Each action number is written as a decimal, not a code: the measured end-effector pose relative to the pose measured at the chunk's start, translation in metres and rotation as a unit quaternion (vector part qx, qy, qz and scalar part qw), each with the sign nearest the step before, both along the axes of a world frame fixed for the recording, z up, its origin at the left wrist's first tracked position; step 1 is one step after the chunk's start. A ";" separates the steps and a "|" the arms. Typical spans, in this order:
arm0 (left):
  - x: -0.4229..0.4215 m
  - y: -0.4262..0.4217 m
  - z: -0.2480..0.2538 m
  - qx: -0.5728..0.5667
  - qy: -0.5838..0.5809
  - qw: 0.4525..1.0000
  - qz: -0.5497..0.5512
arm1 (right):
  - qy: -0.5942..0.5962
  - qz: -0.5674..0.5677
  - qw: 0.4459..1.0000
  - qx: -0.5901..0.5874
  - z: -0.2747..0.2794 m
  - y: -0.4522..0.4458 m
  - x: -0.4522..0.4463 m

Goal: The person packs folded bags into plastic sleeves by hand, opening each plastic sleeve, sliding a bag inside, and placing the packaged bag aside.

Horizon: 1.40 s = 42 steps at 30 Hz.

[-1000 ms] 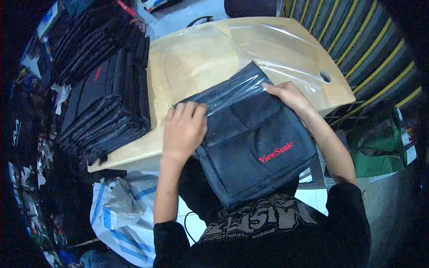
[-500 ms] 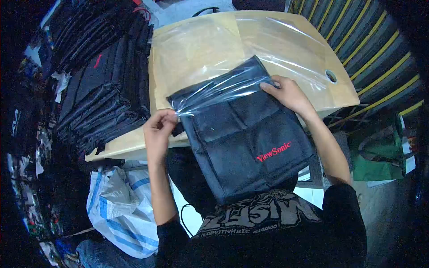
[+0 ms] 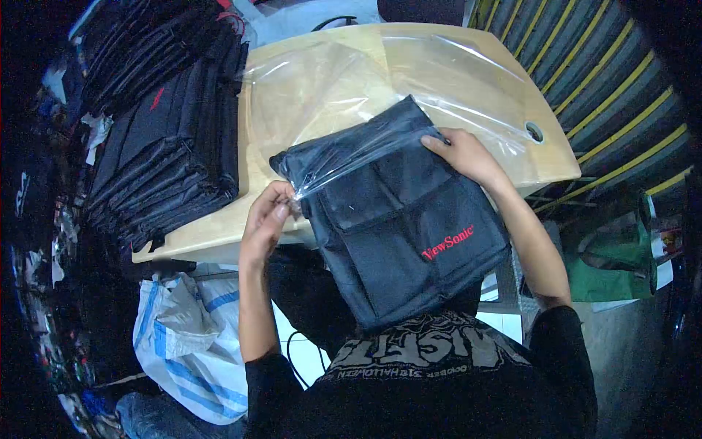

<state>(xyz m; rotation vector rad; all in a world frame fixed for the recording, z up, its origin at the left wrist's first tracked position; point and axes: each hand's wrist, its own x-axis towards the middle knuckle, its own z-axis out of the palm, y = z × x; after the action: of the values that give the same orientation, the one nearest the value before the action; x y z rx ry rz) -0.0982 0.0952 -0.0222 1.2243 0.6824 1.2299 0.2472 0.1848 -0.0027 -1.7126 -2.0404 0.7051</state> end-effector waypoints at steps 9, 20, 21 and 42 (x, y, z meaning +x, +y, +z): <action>0.023 -0.016 -0.002 0.194 0.389 0.851 0.294 | 0.114 0.050 0.991 -0.039 0.007 -0.001 -0.003; 0.029 -0.048 -0.013 0.269 0.549 0.708 0.353 | 0.595 0.021 0.741 -0.310 -0.018 -0.125 0.075; 0.028 -0.050 -0.006 0.279 0.574 0.690 0.342 | 0.711 0.044 0.629 -0.312 -0.043 -0.133 0.081; 0.135 0.031 0.083 0.521 0.611 0.579 0.140 | 0.715 -0.143 0.673 -0.123 0.033 -0.134 -0.061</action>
<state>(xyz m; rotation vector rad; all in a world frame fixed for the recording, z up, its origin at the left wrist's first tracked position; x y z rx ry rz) 0.0364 0.1258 0.0609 3.2088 1.1860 0.7904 0.1857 0.0503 0.0302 -0.8291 -0.5406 1.5412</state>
